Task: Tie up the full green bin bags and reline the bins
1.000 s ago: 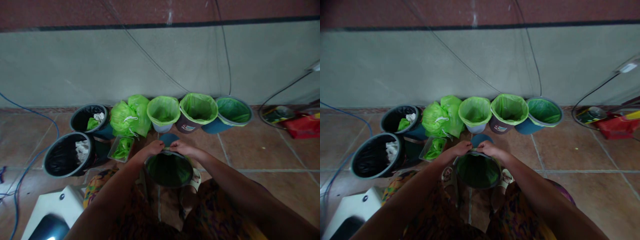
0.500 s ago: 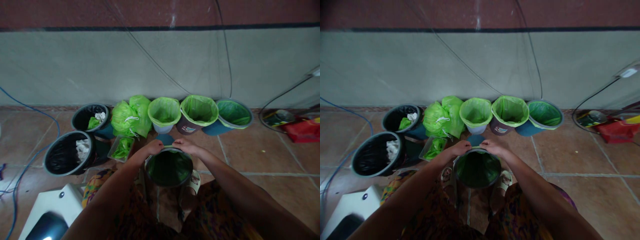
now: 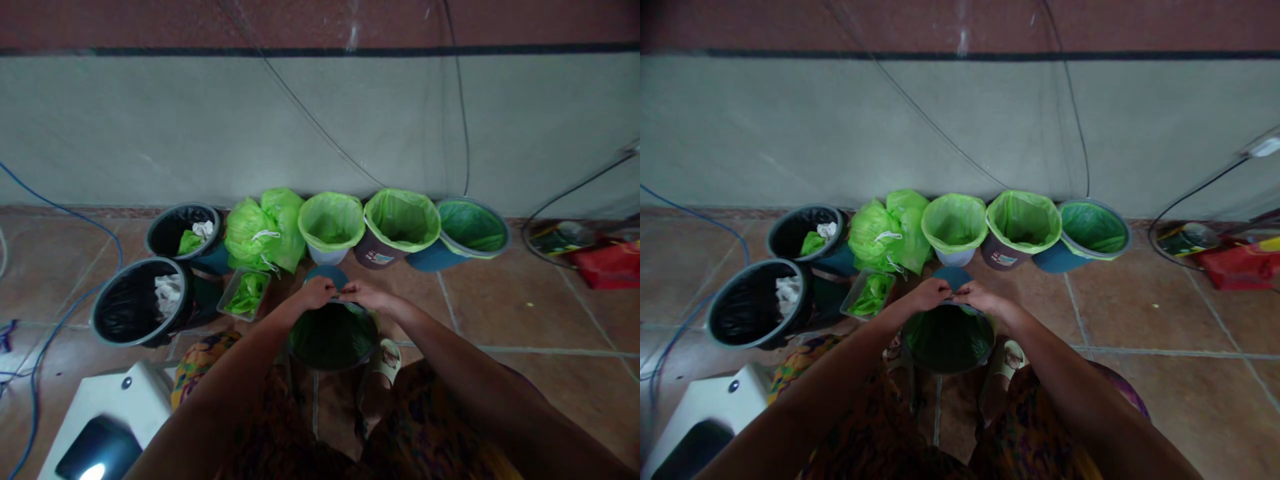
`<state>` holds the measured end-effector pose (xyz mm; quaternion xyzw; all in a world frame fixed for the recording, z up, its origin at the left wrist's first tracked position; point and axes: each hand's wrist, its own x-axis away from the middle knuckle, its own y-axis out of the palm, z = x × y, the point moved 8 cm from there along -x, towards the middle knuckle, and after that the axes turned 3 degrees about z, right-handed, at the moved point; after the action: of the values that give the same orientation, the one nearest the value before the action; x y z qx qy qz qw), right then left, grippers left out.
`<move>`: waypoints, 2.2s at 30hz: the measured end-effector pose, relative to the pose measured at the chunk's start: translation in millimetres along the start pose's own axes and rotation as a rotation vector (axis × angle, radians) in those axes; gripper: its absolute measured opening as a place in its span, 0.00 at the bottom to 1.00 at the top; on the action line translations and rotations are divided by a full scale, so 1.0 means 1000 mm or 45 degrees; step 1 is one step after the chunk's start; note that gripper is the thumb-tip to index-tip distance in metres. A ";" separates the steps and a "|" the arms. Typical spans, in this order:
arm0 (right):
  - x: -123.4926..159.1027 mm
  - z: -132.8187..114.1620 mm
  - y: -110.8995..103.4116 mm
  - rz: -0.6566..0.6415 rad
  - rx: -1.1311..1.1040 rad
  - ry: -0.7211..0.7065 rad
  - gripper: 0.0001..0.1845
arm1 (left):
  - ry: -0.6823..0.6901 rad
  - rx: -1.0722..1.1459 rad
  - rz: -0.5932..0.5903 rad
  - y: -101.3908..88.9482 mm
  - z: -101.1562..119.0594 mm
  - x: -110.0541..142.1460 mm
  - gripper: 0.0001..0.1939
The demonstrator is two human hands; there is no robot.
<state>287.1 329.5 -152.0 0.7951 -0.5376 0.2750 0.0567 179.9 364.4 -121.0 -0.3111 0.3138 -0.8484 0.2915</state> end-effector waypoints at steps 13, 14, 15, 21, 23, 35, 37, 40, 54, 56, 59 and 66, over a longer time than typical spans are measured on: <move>0.009 0.010 -0.033 0.139 -0.001 0.141 0.11 | -0.042 0.043 -0.221 0.010 -0.011 0.007 0.14; 0.008 0.010 -0.035 0.154 0.008 0.131 0.12 | -0.060 0.022 -0.195 0.008 -0.011 0.007 0.14; 0.008 0.009 -0.035 0.166 0.022 0.114 0.12 | -0.075 0.001 -0.165 0.006 -0.011 0.007 0.15; 0.008 -0.016 -0.018 0.083 0.106 -0.125 0.17 | -0.098 -0.025 -0.044 -0.003 -0.009 0.006 0.15; 0.007 -0.023 -0.005 0.007 0.103 -0.191 0.17 | -0.058 -0.038 -0.059 0.000 -0.007 0.005 0.15; -0.007 -0.010 0.010 0.048 0.262 -0.238 0.11 | -0.035 -0.196 0.020 -0.002 -0.011 -0.003 0.17; -0.005 -0.010 -0.001 0.106 0.248 -0.222 0.12 | -0.026 -0.184 0.033 -0.010 -0.013 -0.001 0.18; -0.002 -0.009 -0.010 0.084 0.207 -0.181 0.12 | -0.024 -0.172 0.041 -0.018 -0.017 0.001 0.17; -0.003 -0.006 -0.015 0.105 0.226 -0.210 0.14 | -0.077 0.045 0.104 -0.011 -0.016 0.003 0.14; -0.003 -0.009 -0.007 0.091 0.246 -0.264 0.14 | -0.052 0.029 0.066 -0.004 -0.010 0.003 0.13; -0.005 -0.010 0.002 0.069 0.253 -0.292 0.13 | 0.004 -0.021 0.004 0.006 0.000 0.003 0.13; -0.008 0.001 0.009 -0.061 0.201 -0.244 0.14 | 0.084 0.005 -0.032 0.007 0.006 0.003 0.15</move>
<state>277.0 331.4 -158.5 0.8324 -0.4980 0.2378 -0.0511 184.1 355.8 -121.6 -0.2863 0.3174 -0.8624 0.2710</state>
